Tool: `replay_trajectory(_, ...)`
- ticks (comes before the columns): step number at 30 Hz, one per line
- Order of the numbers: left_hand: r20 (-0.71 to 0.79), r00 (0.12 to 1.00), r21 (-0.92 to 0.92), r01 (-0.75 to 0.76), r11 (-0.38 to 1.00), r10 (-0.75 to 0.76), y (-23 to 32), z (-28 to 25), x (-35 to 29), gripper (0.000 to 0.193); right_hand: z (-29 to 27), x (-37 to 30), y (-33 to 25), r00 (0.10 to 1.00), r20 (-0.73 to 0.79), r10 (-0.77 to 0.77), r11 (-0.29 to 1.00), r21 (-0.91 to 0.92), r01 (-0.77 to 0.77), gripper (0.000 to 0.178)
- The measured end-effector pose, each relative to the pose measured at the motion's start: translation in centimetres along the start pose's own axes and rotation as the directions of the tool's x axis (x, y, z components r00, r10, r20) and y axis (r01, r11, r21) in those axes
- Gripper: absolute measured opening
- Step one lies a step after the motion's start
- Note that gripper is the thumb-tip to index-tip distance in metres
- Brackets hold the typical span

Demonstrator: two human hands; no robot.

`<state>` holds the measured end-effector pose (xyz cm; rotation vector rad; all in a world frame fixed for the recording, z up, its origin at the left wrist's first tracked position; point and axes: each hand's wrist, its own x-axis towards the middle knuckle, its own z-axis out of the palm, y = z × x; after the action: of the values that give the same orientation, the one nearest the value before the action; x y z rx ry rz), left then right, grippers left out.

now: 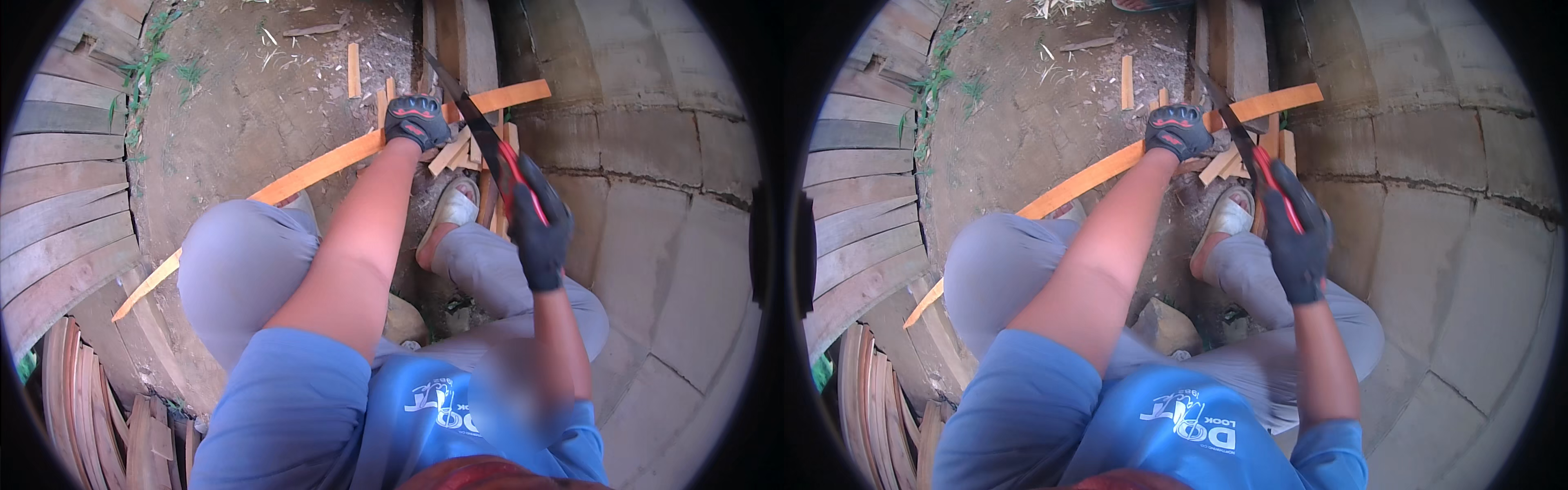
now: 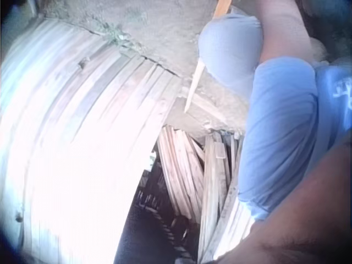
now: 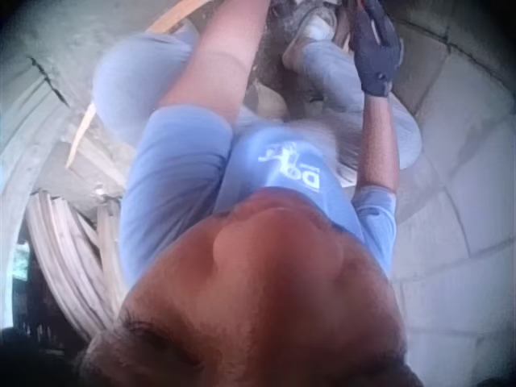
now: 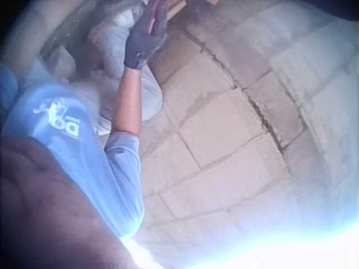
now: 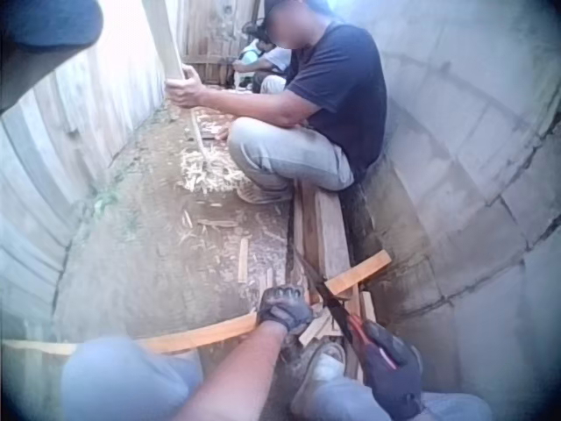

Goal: The person uses a machete to split thin wooden strips into smaller pieces. They hold the wood with one hand and strike it with the machete in the other, creating a pile of wood chips and small slivers on the ground.

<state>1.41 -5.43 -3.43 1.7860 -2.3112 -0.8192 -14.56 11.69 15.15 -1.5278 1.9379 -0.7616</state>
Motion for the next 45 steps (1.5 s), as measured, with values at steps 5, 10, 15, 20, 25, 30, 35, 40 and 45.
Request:
replay_trajectory(5,-0.035,0.999,-0.041,-0.035,0.999,0.034,1.6,0.2,0.1,0.032,8.9,11.8,0.9,0.981,-0.032,-0.190,0.969,-0.169,0.182,0.039)
replay_trajectory(10,-0.006,0.999,-0.009,-0.041,0.999,0.041,0.7,-0.1,0.5,0.045,6.1,7.8,3.0,0.974,0.049,-0.221,0.961,-0.158,0.226,0.040)
replay_trajectory(15,0.028,1.000,-0.011,0.007,1.000,-0.007,0.6,0.1,0.8,0.057,-4.5,-4.6,0.5,0.998,-0.008,0.057,0.997,-0.052,-0.057,0.042)
replay_trajectory(20,0.019,1.000,0.043,0.007,0.999,-0.007,1.2,0.2,0.7,0.059,-10.0,-10.8,-3.0,0.967,-0.030,0.253,0.965,-0.063,-0.255,0.043)
replay_trajectory(25,-0.007,0.999,0.073,0.039,0.997,-0.038,0.6,0.5,0.2,0.054,-3.6,-0.9,-0.9,0.998,0.047,-0.043,0.991,-0.127,0.049,0.040)
replay_trajectory(30,0.004,0.998,0.033,-0.056,0.998,0.056,2.2,-0.2,0.2,0.051,8.8,13.3,2.3,0.997,-0.043,-0.060,0.990,-0.132,0.054,0.043)
replay_trajectory(35,0.059,0.998,0.087,-0.040,0.995,0.035,0.8,0.8,1.4,0.058,8.3,12.3,3.1,0.996,0.007,-0.089,0.995,-0.041,0.089,0.046)
replay_trajectory(40,0.066,0.998,0.081,0.019,0.997,-0.024,1.3,-0.5,0.8,0.061,-1.1,0.2,2.5,0.996,0.042,0.075,0.995,0.067,-0.078,0.042)
replay_trajectory(45,0.095,0.995,0.090,0.029,0.995,-0.037,2.1,-0.5,1.0,0.061,-9.9,-12.0,-1.1,0.998,0.056,0.043,0.988,-0.153,-0.034,0.042)
